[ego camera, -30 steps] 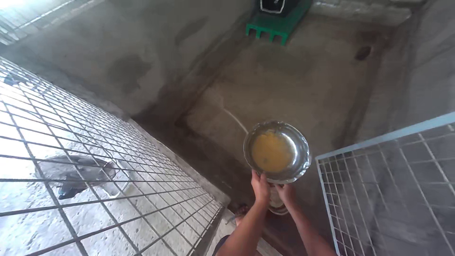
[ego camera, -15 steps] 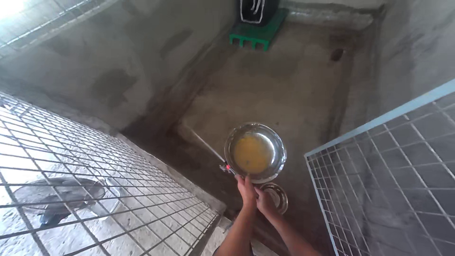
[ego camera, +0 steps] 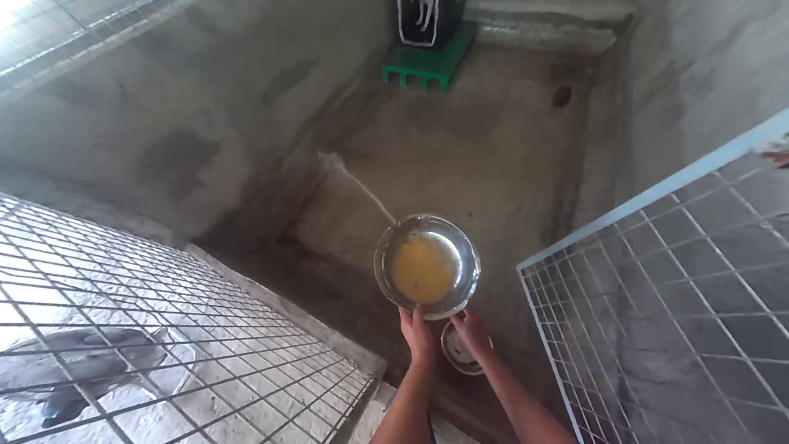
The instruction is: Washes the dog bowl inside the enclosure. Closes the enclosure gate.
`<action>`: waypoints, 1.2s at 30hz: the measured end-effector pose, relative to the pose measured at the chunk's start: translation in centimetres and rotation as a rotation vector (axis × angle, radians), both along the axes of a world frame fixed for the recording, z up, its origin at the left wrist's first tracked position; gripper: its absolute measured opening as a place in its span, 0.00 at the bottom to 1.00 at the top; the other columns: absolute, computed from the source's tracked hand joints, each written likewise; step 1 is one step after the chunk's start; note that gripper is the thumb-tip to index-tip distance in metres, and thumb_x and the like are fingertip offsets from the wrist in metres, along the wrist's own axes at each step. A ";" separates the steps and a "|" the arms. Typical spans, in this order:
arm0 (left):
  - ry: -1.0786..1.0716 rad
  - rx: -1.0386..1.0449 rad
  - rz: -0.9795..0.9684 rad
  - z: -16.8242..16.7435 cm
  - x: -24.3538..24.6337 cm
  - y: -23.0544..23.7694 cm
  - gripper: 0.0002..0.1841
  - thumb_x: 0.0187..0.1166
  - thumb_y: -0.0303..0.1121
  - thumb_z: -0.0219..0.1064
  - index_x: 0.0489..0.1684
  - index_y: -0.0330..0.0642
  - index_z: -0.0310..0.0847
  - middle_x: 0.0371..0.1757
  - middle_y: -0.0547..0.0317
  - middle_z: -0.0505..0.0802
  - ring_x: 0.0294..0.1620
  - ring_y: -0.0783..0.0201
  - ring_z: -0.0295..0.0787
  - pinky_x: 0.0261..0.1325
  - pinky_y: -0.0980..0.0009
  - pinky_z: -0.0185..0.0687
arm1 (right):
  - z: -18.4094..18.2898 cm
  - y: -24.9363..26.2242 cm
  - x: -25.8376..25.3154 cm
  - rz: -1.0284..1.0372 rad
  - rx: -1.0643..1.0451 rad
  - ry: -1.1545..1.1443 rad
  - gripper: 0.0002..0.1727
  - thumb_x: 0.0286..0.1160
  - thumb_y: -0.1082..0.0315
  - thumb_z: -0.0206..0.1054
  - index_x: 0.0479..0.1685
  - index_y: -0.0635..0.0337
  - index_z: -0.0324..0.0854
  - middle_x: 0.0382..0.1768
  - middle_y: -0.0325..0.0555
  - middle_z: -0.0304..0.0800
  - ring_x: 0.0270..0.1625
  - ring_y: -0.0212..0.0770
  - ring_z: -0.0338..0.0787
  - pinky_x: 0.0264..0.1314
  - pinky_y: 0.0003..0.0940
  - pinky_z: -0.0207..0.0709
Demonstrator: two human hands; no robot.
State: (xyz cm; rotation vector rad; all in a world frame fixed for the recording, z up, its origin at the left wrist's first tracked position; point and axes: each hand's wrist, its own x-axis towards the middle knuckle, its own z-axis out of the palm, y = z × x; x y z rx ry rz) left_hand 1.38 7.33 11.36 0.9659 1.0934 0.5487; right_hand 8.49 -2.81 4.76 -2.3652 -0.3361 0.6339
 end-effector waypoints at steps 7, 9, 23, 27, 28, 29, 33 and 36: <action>0.001 -0.007 -0.006 0.6 0.4 -0.2 0.22 0.90 0.26 0.52 0.81 0.29 0.62 0.64 0.33 0.85 0.55 0.54 0.88 0.57 0.59 0.85 | 1.3 -0.8 1.5 -0.111 0.035 0.019 0.28 0.85 0.63 0.66 0.81 0.67 0.73 0.57 0.68 0.91 0.61 0.64 0.90 0.71 0.59 0.76; -0.002 -0.015 -0.004 0.6 0.5 -0.2 0.22 0.90 0.26 0.52 0.82 0.28 0.61 0.65 0.32 0.84 0.54 0.52 0.89 0.57 0.58 0.86 | 1.5 -1.1 1.7 -0.142 0.101 -0.006 0.29 0.84 0.65 0.67 0.81 0.68 0.73 0.58 0.68 0.91 0.62 0.63 0.90 0.71 0.59 0.77; -0.008 -0.027 -0.011 0.7 0.7 -0.7 0.21 0.91 0.27 0.52 0.80 0.30 0.64 0.60 0.33 0.86 0.49 0.54 0.91 0.52 0.60 0.88 | 0.8 -3.5 3.6 -0.316 0.252 -0.122 0.30 0.82 0.64 0.69 0.80 0.70 0.73 0.55 0.69 0.91 0.52 0.61 0.93 0.62 0.57 0.81; -0.017 -0.060 -0.016 1.1 0.7 -1.0 0.21 0.92 0.27 0.51 0.80 0.29 0.63 0.60 0.32 0.86 0.49 0.52 0.91 0.50 0.57 0.90 | 1.1 -4.1 3.9 -0.323 0.275 -0.157 0.29 0.82 0.66 0.68 0.80 0.72 0.72 0.54 0.71 0.91 0.51 0.61 0.93 0.61 0.57 0.82; -0.016 -0.063 -0.016 1.1 0.7 -1.1 0.21 0.92 0.27 0.51 0.80 0.29 0.63 0.60 0.32 0.86 0.49 0.52 0.91 0.50 0.57 0.90 | 1.2 -4.2 4.0 -0.327 0.279 -0.167 0.29 0.82 0.67 0.68 0.80 0.73 0.72 0.54 0.71 0.91 0.51 0.61 0.93 0.60 0.56 0.82; -0.013 -0.062 -0.018 1.1 0.6 -1.2 0.21 0.91 0.27 0.51 0.80 0.29 0.63 0.60 0.32 0.86 0.49 0.52 0.91 0.50 0.57 0.89 | 1.4 -4.3 4.0 -0.334 0.274 -0.169 0.29 0.82 0.66 0.69 0.80 0.72 0.72 0.53 0.71 0.91 0.49 0.61 0.93 0.59 0.56 0.82; -0.017 -0.047 -0.029 0.8 0.5 -1.4 0.21 0.91 0.28 0.52 0.80 0.30 0.63 0.58 0.33 0.87 0.46 0.54 0.92 0.48 0.59 0.90 | 1.7 -4.9 4.1 -0.363 0.267 -0.190 0.30 0.82 0.66 0.69 0.80 0.71 0.73 0.48 0.70 0.91 0.44 0.60 0.92 0.54 0.56 0.83; -0.019 -0.051 -0.022 0.9 0.5 -1.7 0.21 0.91 0.27 0.52 0.80 0.30 0.63 0.57 0.34 0.87 0.44 0.55 0.92 0.46 0.60 0.90 | 2.0 -5.2 4.2 -0.387 0.263 -0.170 0.30 0.82 0.65 0.69 0.81 0.70 0.71 0.52 0.70 0.91 0.47 0.59 0.92 0.57 0.55 0.82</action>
